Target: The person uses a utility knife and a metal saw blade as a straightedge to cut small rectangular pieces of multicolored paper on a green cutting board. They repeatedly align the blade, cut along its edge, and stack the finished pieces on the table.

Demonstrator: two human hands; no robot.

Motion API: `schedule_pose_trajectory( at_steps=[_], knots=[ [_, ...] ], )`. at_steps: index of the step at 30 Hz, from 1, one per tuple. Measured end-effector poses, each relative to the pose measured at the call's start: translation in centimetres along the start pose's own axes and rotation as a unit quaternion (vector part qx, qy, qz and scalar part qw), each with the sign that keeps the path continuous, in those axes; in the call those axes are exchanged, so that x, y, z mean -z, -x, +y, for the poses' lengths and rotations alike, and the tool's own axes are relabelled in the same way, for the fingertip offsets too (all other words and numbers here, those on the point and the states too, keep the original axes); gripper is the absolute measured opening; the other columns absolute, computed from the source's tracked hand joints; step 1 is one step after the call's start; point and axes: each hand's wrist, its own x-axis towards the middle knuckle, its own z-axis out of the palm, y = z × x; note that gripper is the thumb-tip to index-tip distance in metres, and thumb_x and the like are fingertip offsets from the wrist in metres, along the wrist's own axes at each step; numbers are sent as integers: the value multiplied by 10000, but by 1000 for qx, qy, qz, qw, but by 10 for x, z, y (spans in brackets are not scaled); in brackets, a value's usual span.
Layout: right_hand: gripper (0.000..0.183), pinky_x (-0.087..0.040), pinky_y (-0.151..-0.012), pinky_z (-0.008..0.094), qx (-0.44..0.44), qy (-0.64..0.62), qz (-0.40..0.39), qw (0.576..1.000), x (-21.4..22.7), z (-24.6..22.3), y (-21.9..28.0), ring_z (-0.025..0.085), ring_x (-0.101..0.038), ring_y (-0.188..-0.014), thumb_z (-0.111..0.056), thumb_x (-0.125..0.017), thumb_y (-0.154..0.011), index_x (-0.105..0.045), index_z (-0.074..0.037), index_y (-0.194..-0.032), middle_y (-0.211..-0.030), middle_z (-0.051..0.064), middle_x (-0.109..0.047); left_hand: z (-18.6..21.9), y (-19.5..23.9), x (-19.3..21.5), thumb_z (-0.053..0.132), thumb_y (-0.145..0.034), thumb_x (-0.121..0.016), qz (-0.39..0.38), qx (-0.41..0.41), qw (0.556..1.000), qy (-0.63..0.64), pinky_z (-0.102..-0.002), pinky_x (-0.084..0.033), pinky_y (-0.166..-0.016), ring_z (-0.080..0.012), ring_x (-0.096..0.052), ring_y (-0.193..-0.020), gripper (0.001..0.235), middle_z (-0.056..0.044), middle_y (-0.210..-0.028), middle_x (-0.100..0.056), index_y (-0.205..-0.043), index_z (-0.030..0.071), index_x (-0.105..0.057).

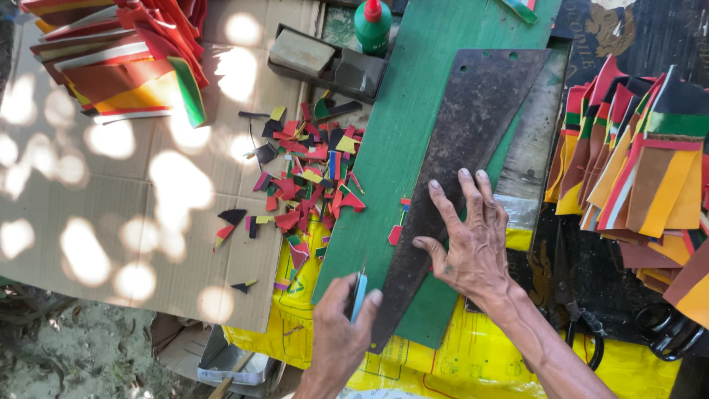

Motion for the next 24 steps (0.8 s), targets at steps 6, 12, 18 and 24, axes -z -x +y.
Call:
schedule_pose_trajectory(
  at_steps=[6,12,18,24],
  knots=[
    [875,-245,-1134,612,1,4,-2,1000,-1,2,-1,461,-221,-1493,-489,-779,-778,-447,-188,-1530,-1574,251,-292,-13,30,-13,94,-790,-834,-48,-94,992,-62,-448,-514,-662,-393,-652,-819,556,-194,-974,-588,-1256,-34,-559],
    [876,-263,-1127,602,0,3,-3,1000,3,-3,-2,453,-222,-1496,-476,-794,-765,-451,-192,-1520,-1577,243,-295,-14,29,-11,16,-789,-802,-36,-135,990,-27,-438,-531,-709,-397,-654,-840,545,-198,-995,-592,-1272,-35,-554],
    [1246,-159,-1103,645,-13,-33,-136,990,20,9,-3,485,-82,-1534,-509,-923,-530,-312,-284,-1592,-1652,235,-145,-12,32,-8,12,-816,-795,-52,-131,990,-7,-417,-538,-701,-369,-660,-820,507,-186,-966,-601,-1263,-32,-559],
    [1267,-191,-1184,602,-19,-34,-154,987,26,14,-6,440,-73,-1524,-450,-952,-485,-274,-346,-1550,-1628,198,-137,-6,31,-5,8,-823,-788,-54,-126,990,-3,-410,-539,-696,-355,-661,-805,492,-180,-953,-606,-1263,-33,-571]
  ],
)
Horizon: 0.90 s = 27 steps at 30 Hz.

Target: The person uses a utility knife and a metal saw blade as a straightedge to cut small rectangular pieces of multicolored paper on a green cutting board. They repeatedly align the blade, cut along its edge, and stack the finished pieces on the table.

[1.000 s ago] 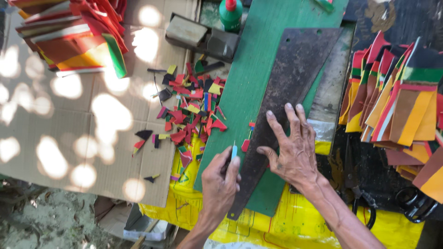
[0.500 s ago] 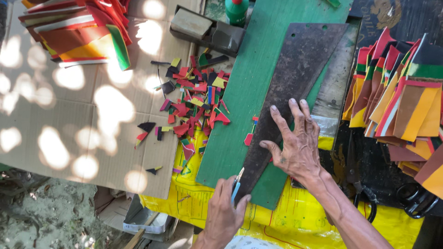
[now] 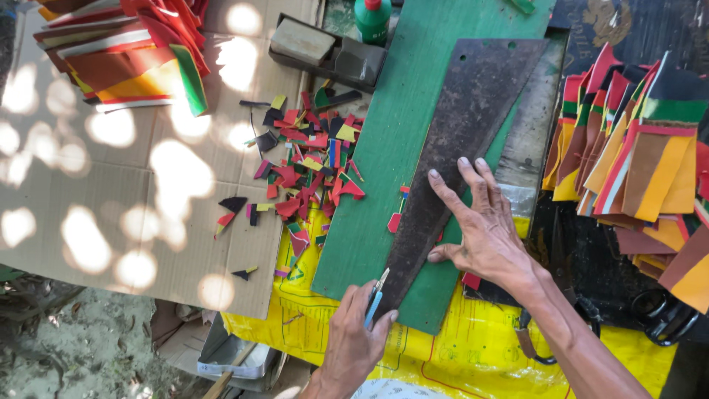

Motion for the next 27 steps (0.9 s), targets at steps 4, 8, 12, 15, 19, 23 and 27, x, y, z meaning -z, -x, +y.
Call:
schedule_pose_trajectory(
  at_steps=[4,8,12,15,19,23,27],
  knots=[
    [1281,-183,-1185,602,-4,1,-3,1000,-2,-2,0,443,-67,-1517,-469,-952,-483,-275,-355,-1564,-1620,205,-132,1,0,0,21,-820,-797,-11,20,1000,-7,-411,-535,-690,-347,-666,-795,498,-178,-951,-608,-1261,-33,-572],
    [1308,-179,-1179,604,-13,16,-15,1000,1,-3,-1,446,-62,-1518,-494,-944,-487,-268,-366,-1600,-1624,202,-121,-2,1,-1,36,-827,-797,-18,22,1000,-12,-411,-539,-695,-349,-673,-808,511,-180,-971,-605,-1274,-39,-560],
    [1269,-177,-1161,610,12,4,-11,1000,6,-5,-3,476,-72,-1492,-554,-913,-513,-301,-319,-1598,-1653,239,-139,-5,0,-1,38,-836,-791,-31,7,999,-30,-425,-533,-706,-371,-656,-825,536,-192,-987,-593,-1300,-50,-540],
    [1037,-208,-1155,605,-21,29,24,999,1,-14,-5,465,-125,-1498,-567,-860,-644,-385,-283,-1521,-1594,245,-197,-3,1,0,45,-839,-789,-32,8,999,-38,-431,-528,-704,-361,-651,-829,540,-188,-986,-583,-1309,-48,-539],
    [949,-237,-1147,631,-33,43,76,996,-10,-25,-6,472,-182,-1494,-496,-832,-707,-432,-221,-1523,-1590,255,-257,1,-9,1,87,-875,-759,4,32,999,-36,-386,-508,-613,-264,-611,-720,542,-156,-921,-567,-1349,-64,-541],
    [938,-235,-1129,664,-33,39,82,995,-15,-24,-5,469,-212,-1493,-448,-839,-692,-443,-184,-1501,-1584,249,-278,9,-39,0,74,-992,-601,35,115,990,67,-299,-467,-440,-137,-574,-548,359,-95,-861,-580,-1341,-7,-636],
    [868,-270,-1112,651,8,12,125,992,-16,-23,-5,492,-242,-1481,-389,-852,-688,-526,-201,-1470,-1567,272,-299,19,-84,-15,117,-1006,-650,67,55,979,187,-236,-558,-442,-77,-669,-587,257,-61,-830,-673,-1208,-18,-734]
  ],
)
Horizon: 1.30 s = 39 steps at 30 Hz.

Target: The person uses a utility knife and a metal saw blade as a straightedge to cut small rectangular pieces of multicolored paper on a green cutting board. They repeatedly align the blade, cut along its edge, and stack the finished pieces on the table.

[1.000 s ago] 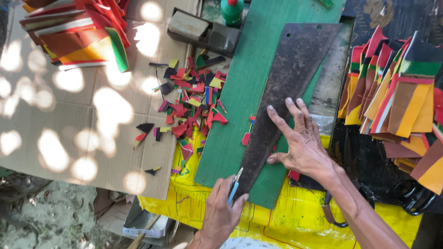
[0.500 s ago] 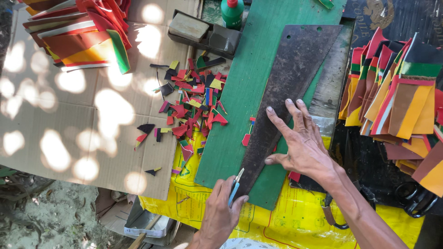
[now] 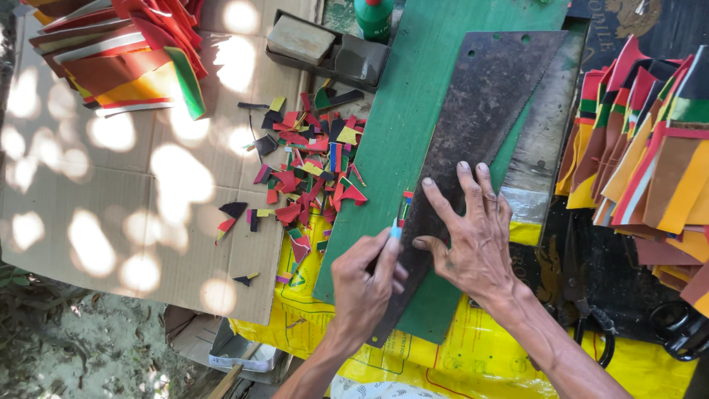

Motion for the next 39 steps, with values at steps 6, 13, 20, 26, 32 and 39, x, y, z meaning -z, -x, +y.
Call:
schedule_pose_trajectory(
  at_steps=[6,13,20,26,32,39],
  knots=[
    [800,-309,-1110,629,3,3,-26,1000,1,6,-1,495,-242,-1482,-317,-867,-660,-596,-212,-1406,-1582,257,-304,6,-28,-15,144,-986,-658,-7,38,999,-28,-240,-509,-425,-79,-619,-537,257,-63,-772,-679,-1174,-9,-745],
    [794,-310,-1101,642,-2,-1,-37,999,2,5,-2,488,-222,-1491,-335,-857,-682,-587,-214,-1419,-1591,247,-292,8,-35,-10,132,-1000,-648,-27,-33,990,-133,-301,-465,-471,-112,-611,-508,219,-79,-672,-643,-1131,-12,-748],
    [788,-263,-1100,692,-14,11,-43,999,2,3,-3,489,-214,-1487,-383,-850,-686,-594,-211,-1411,-1580,257,-297,9,-39,-9,117,-993,-650,-32,-57,986,-156,-333,-463,-490,-157,-613,-509,191,-107,-672,-640,-1095,-12,-747],
    [762,-189,-1122,739,-4,43,-37,998,1,0,-5,508,-248,-1469,-391,-834,-696,-613,-179,-1393,-1552,294,-336,8,-39,-8,91,-979,-660,-30,-92,976,-194,-386,-466,-525,-262,-622,-546,167,-169,-699,-640,-1067,-27,-739],
    [749,-216,-1109,737,-12,52,-33,998,-1,-2,-9,528,-281,-1451,-361,-845,-664,-649,-151,-1356,-1525,304,-371,0,-40,-8,38,-965,-641,-45,-144,964,-217,-431,-497,-592,-361,-658,-669,118,-216,-782,-660,-996,-55,-707],
    [707,-245,-1086,739,-41,58,-46,996,0,-9,-13,520,-284,-1442,-336,-857,-646,-688,-163,-1310,-1516,298,-375,-5,-35,-9,8,-946,-640,-47,-166,954,-245,-457,-500,-624,-383,-653,-710,65,-226,-774,-647,-939,-47,-675]
  ],
)
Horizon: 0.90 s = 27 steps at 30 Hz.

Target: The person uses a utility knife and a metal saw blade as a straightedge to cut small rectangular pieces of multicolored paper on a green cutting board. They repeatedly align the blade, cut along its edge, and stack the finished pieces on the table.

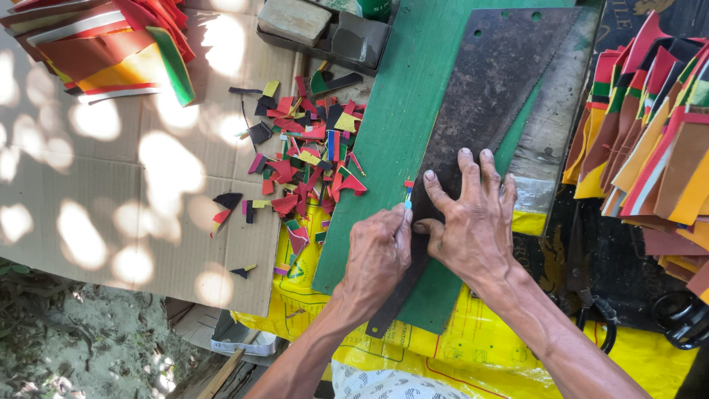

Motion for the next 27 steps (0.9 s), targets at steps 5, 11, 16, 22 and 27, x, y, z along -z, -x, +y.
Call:
schedule_pose_trajectory(
  at_steps=[5,11,16,22,27],
  knots=[
    [722,-258,-1083,740,1,-7,9,1000,0,-1,0,529,-296,-1431,-325,-865,-633,-694,-160,-1314,-1515,301,-378,-1,6,0,2,-949,-635,2,-6,1000,8,-462,-493,-621,-390,-651,-717,49,-223,-783,-645,-946,-41,-659],
    [723,-287,-1073,723,-5,2,6,1000,-1,-2,0,523,-314,-1425,-303,-868,-614,-705,-165,-1304,-1518,286,-387,-3,7,0,2,-953,-632,5,-8,1000,9,-469,-488,-615,-386,-647,-705,43,-216,-772,-640,-941,-34,-654],
    [674,-291,-1063,720,5,2,18,1000,0,0,1,524,-316,-1425,-331,-871,-649,-720,-162,-1284,-1511,286,-394,-3,24,4,4,-949,-639,-10,4,1000,-16,-470,-477,-585,-380,-634,-655,59,-215,-724,-628,-961,-47,-665],
    [688,-293,-1066,711,7,3,15,1000,-3,-1,2,521,-329,-1423,-379,-879,-647,-724,-160,-1280,-1509,282,-403,-2,64,15,-17,-936,-638,-13,22,1000,-10,-450,-485,-565,-358,-640,-646,112,-210,-732,-630,-1027,-76,-666],
    [687,-297,-1071,698,9,-1,23,1000,-2,-1,2,521,-331,-1421,-393,-881,-639,-729,-168,-1271,-1506,291,-406,0,70,17,-31,-913,-630,-17,32,999,-8,-442,-486,-547,-345,-646,-642,151,-211,-753,-647,-1048,-88,-668]
  ],
)
